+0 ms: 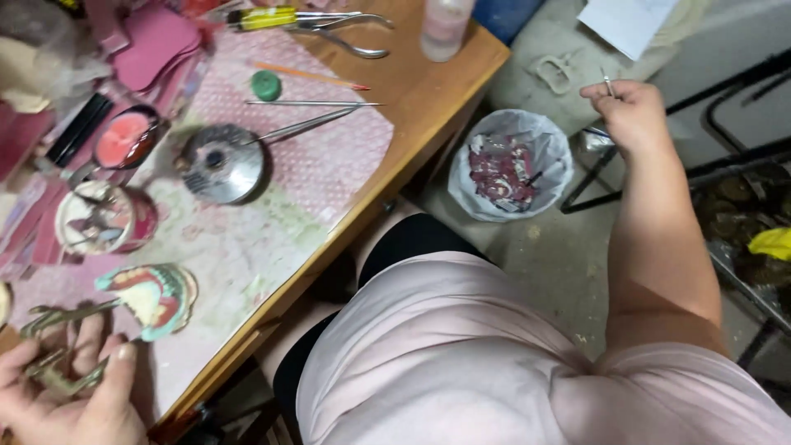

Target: The person uses a small metal tool to adjust a dental mold clamped in a vise. They then open a drawer, retrieve a metal wire and pliers, and cut the wire to a shorter length.

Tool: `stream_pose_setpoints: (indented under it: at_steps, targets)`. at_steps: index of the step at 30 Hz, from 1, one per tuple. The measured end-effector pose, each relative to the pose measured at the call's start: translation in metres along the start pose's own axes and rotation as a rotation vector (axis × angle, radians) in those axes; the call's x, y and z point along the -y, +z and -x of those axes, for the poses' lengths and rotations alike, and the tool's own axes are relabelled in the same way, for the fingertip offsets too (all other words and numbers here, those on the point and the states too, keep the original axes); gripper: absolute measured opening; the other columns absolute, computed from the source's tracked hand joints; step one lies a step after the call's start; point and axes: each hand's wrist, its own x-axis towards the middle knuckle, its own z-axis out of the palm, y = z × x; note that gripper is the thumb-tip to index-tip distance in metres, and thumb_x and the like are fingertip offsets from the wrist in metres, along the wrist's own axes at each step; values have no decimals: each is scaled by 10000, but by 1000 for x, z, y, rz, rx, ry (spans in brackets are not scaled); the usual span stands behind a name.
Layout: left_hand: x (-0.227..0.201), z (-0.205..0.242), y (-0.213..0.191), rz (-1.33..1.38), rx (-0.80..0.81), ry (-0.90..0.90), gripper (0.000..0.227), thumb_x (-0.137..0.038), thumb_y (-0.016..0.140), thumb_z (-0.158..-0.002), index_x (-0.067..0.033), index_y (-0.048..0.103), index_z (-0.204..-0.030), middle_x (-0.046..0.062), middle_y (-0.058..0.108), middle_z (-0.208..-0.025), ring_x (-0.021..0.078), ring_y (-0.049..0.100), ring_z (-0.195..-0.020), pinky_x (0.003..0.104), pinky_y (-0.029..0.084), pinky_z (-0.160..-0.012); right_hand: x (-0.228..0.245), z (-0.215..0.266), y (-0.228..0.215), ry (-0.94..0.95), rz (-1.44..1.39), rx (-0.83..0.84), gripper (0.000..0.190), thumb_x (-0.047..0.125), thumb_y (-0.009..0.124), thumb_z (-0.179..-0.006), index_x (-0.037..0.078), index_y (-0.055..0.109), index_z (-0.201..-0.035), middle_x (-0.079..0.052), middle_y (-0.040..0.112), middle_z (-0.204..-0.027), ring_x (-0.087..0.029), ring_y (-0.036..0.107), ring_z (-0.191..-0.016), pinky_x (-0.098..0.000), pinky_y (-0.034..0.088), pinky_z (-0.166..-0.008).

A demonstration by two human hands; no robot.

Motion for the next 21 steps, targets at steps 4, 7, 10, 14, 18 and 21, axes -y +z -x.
stream_pose_setpoints:
  at_steps: [4,7,10,14,18,21]
  targets:
    - [21,-1,-3,-5,26,29,692,221,643,-1090,-21,261,-1613,387,413,-1583,492,572,-1318,527,498,-1133,-17,-8,-8,-37,38,-37,123,265,748,-1061,166,792,-1119,13,768,-1094,-112,694,-1023,-307,539,-911]
    - [14,-3,4,242,-60,-39,653,208,590,-1057,-167,326,-1522,201,355,-1445,161,373,-1036,380,437,-1047,-36,-21,-3,-169,49,-84,67,199,830,-1020,158,785,-1049,39,753,-991,-69,662,-903,-261,519,-833]
    - [-4,-6,6,211,-53,-10,604,170,605,-1014,-163,345,-1446,238,411,-1411,139,387,-978,369,437,-1076,-30,-14,11,-301,200,-119,138,225,732,-1115,132,716,-1014,44,496,-827,-116,450,-799,-327,360,-705]
    - [-23,-10,7,-15,-76,-29,567,85,680,-987,-22,338,-1427,292,517,-1409,343,674,-1121,400,526,-1096,53,40,50,-794,185,-67,324,-23,525,-935,14,803,-1098,-130,756,-1044,-286,678,-998,-398,510,-939]
    - [-29,-10,3,-195,-53,-58,592,-9,727,-979,-46,360,-1442,236,671,-1279,260,721,-1109,396,525,-1094,189,98,105,-958,202,161,233,141,738,-1132,38,713,-924,-95,700,-900,-280,646,-873,-405,454,-840]
    - [-30,-5,1,-285,-110,-119,691,-79,773,-941,-66,356,-1492,175,738,-1164,223,741,-1103,368,545,-1032,253,97,150,-1032,469,33,282,223,573,-1232,14,657,-1062,-212,681,-995,-454,654,-936,-563,473,-764]
